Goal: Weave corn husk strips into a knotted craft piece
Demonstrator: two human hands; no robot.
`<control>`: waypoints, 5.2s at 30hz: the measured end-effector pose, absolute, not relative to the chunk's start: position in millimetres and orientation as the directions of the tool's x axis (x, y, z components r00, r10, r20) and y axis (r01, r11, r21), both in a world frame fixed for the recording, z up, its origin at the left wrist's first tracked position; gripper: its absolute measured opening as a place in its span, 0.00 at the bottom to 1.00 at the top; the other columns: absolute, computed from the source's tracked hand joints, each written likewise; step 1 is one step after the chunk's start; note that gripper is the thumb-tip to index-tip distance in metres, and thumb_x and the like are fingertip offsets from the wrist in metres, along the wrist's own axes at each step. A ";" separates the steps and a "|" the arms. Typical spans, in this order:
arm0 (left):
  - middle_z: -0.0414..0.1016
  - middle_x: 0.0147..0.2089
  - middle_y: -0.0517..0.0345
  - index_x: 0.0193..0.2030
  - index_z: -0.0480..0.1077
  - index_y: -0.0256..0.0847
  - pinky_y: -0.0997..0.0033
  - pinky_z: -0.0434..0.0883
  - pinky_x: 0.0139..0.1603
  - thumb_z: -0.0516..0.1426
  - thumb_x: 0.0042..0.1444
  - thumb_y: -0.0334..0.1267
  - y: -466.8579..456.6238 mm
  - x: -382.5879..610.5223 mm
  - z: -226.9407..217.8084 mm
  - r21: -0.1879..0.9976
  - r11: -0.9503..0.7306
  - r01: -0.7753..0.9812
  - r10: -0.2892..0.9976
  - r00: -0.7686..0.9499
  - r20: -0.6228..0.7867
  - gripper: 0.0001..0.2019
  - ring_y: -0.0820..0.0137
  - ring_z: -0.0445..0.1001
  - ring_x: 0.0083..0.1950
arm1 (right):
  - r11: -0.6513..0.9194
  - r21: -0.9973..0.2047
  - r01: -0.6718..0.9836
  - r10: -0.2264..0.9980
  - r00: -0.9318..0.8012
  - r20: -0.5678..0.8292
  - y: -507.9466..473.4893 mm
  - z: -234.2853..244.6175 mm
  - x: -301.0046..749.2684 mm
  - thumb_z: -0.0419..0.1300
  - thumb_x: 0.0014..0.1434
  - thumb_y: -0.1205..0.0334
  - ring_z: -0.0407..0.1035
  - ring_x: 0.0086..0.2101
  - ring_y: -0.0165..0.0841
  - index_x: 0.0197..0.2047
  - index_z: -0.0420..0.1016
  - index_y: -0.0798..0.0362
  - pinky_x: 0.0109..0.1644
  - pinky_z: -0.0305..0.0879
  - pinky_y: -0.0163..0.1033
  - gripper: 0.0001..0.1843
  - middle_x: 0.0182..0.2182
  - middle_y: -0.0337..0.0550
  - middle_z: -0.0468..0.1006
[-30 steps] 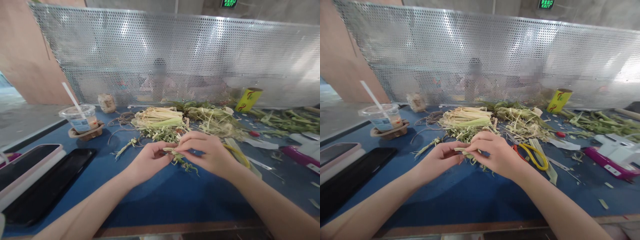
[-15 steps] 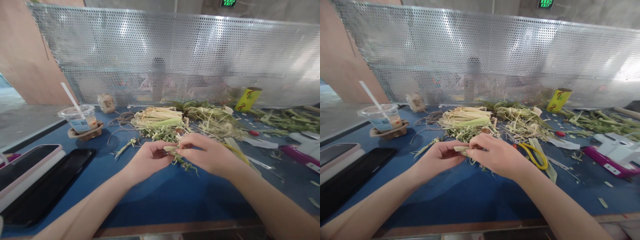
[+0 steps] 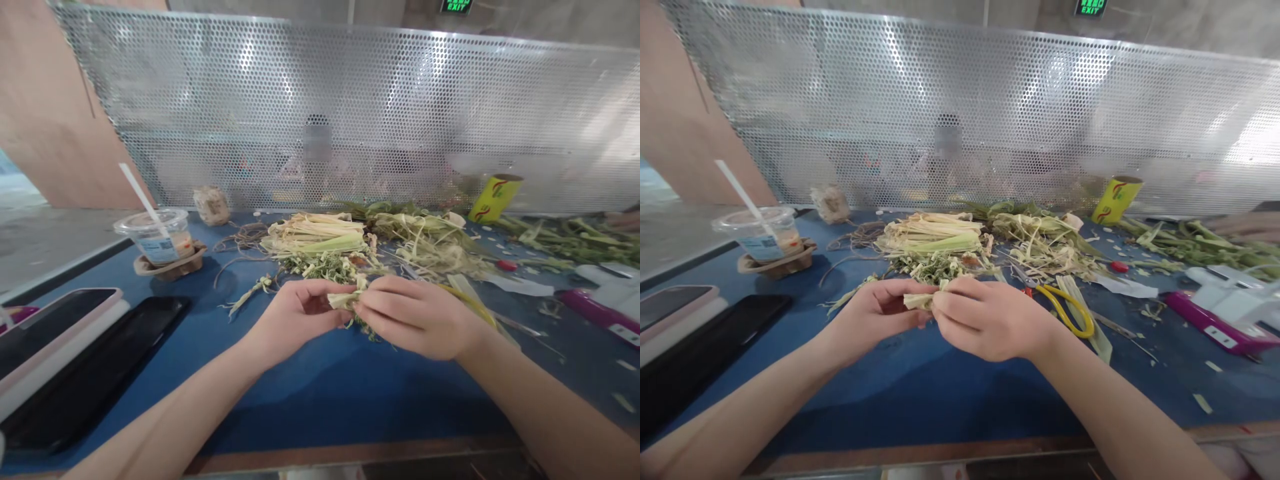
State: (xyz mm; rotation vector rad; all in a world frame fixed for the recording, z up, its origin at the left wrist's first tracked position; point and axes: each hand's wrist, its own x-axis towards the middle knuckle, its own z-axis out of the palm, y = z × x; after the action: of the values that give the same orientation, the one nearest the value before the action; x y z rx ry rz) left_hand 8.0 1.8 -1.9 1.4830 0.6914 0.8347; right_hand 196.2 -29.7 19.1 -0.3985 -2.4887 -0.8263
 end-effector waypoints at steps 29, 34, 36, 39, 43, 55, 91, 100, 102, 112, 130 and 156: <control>0.62 0.34 0.60 0.32 0.76 0.42 0.81 0.71 0.13 0.58 0.47 0.32 -6.0 4.3 6.6 0.880 -0.475 0.012 0.783 0.462 0.417 0.06 0.85 0.65 0.15 | 0.740 -0.455 0.495 0.651 -0.359 0.669 -33.1 11.6 180.8 0.53 0.53 0.73 0.65 0.31 0.26 0.36 0.61 0.51 0.33 0.65 0.33 0.08 0.30 0.39 0.67; 0.64 0.34 0.60 0.32 0.76 0.42 0.82 0.70 0.13 0.57 0.48 0.32 -6.7 3.3 4.1 0.801 -0.595 0.060 0.734 0.446 0.512 0.07 0.86 0.64 0.15 | 0.691 -0.607 0.392 0.721 -0.314 0.618 -34.7 14.2 177.9 0.52 0.52 0.75 0.65 0.30 0.25 0.37 0.58 0.50 0.32 0.66 0.33 0.12 0.29 0.36 0.65; 0.66 0.35 0.59 0.35 0.75 0.44 0.83 0.69 0.13 0.57 0.48 0.33 -6.6 2.8 3.2 0.775 -0.627 0.076 0.724 0.425 0.544 0.08 0.86 0.63 0.15 | 0.699 -0.609 0.374 0.713 -0.313 0.627 -35.5 14.4 178.0 0.53 0.52 0.74 0.66 0.30 0.26 0.39 0.58 0.50 0.33 0.67 0.34 0.13 0.29 0.37 0.66; 0.69 0.36 0.60 0.47 0.69 0.51 0.84 0.68 0.12 0.59 0.47 0.32 -7.2 3.2 2.8 0.783 -0.618 0.072 0.745 0.373 0.554 0.18 0.85 0.63 0.16 | 0.716 -0.602 0.353 0.696 -0.294 0.655 -36.5 13.0 178.6 0.55 0.52 0.73 0.68 0.32 0.28 0.40 0.59 0.50 0.36 0.68 0.36 0.14 0.30 0.38 0.69; 0.72 0.32 0.60 0.54 0.62 0.48 0.83 0.69 0.12 0.59 0.46 0.32 -7.6 5.4 4.3 0.852 -0.523 0.037 0.804 0.352 0.478 0.26 0.83 0.64 0.16 | 0.727 -0.595 0.343 0.685 -0.299 0.665 -33.6 9.9 179.5 0.55 0.53 0.72 0.69 0.33 0.28 0.40 0.60 0.50 0.36 0.69 0.36 0.12 0.32 0.39 0.71; 0.75 0.35 0.58 0.57 0.59 0.47 0.79 0.71 0.17 0.57 0.48 0.30 -5.1 3.0 3.3 0.833 -0.554 0.013 0.777 0.368 0.511 0.28 0.79 0.68 0.20 | 0.705 -0.660 0.260 0.708 -0.215 0.673 -30.6 10.7 179.3 0.56 0.52 0.71 0.68 0.33 0.28 0.35 0.62 0.52 0.36 0.70 0.36 0.08 0.30 0.39 0.69; 0.76 0.35 0.62 0.51 0.65 0.49 0.76 0.78 0.32 0.57 0.46 0.22 -20.3 7.3 -1.1 0.581 -0.814 0.024 0.577 0.147 0.803 0.26 0.72 0.74 0.38 | 0.795 -0.588 0.149 0.604 -0.267 0.751 -33.7 16.0 176.0 0.54 0.53 0.76 0.66 0.36 0.28 0.35 0.64 0.51 0.40 0.66 0.36 0.11 0.31 0.39 0.69; 0.77 0.33 0.62 0.50 0.66 0.47 0.77 0.76 0.37 0.59 0.44 0.23 -19.0 13.1 1.4 0.558 -0.826 0.083 0.564 0.103 0.819 0.26 0.73 0.75 0.38 | 0.723 -0.686 0.076 0.690 -0.122 0.714 -33.8 20.6 167.3 0.56 0.50 0.76 0.66 0.35 0.27 0.37 0.63 0.49 0.30 0.68 0.33 0.13 0.34 0.38 0.65; 0.77 0.33 0.62 0.51 0.66 0.46 0.74 0.75 0.39 0.59 0.45 0.24 -17.2 15.6 5.2 0.571 -0.817 0.081 0.576 0.086 0.813 0.25 0.72 0.75 0.39 | 0.682 -0.731 0.033 0.730 -0.097 0.677 -31.3 25.3 167.9 0.58 0.49 0.75 0.66 0.33 0.27 0.35 0.64 0.49 0.28 0.68 0.32 0.13 0.33 0.37 0.64; 0.78 0.36 0.61 0.50 0.66 0.46 0.61 0.68 0.52 0.60 0.45 0.27 -7.8 14.4 17.9 0.539 -0.841 0.043 0.540 0.008 0.841 0.23 0.68 0.74 0.44 | 0.545 -0.824 -0.155 0.829 -0.048 0.557 -13.9 39.9 161.7 0.64 0.43 0.70 0.69 0.24 0.25 0.25 0.64 0.52 0.31 0.70 0.35 0.11 0.24 0.33 0.71; 0.76 0.25 0.63 0.45 0.70 0.39 0.68 0.69 0.47 0.63 0.41 0.33 6.9 6.7 21.8 0.829 -0.408 -0.383 0.905 -0.051 0.422 0.20 0.72 0.74 0.38 | 0.518 -0.853 -0.061 0.838 -0.162 0.520 -18.5 28.2 153.1 0.58 0.51 0.65 0.67 0.38 0.29 0.43 0.61 0.50 0.38 0.69 0.38 0.14 0.45 0.44 0.68; 0.75 0.31 0.61 0.49 0.66 0.48 0.62 0.62 0.46 0.57 0.49 0.35 -1.5 -1.4 12.1 0.358 -0.777 0.519 0.487 0.134 0.863 0.18 0.67 0.67 0.39 | 0.184 -0.905 -0.382 0.953 -0.154 0.259 -23.4 11.3 144.5 0.63 0.47 0.66 0.70 0.24 0.25 0.32 0.71 0.53 0.32 0.74 0.36 0.07 0.23 0.35 0.73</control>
State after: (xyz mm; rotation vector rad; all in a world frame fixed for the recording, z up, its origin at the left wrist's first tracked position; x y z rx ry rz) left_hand -1.4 -1.5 12.1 2.3862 1.0586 1.7970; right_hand 144.5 -23.4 11.3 -0.6653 -1.1681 1.3331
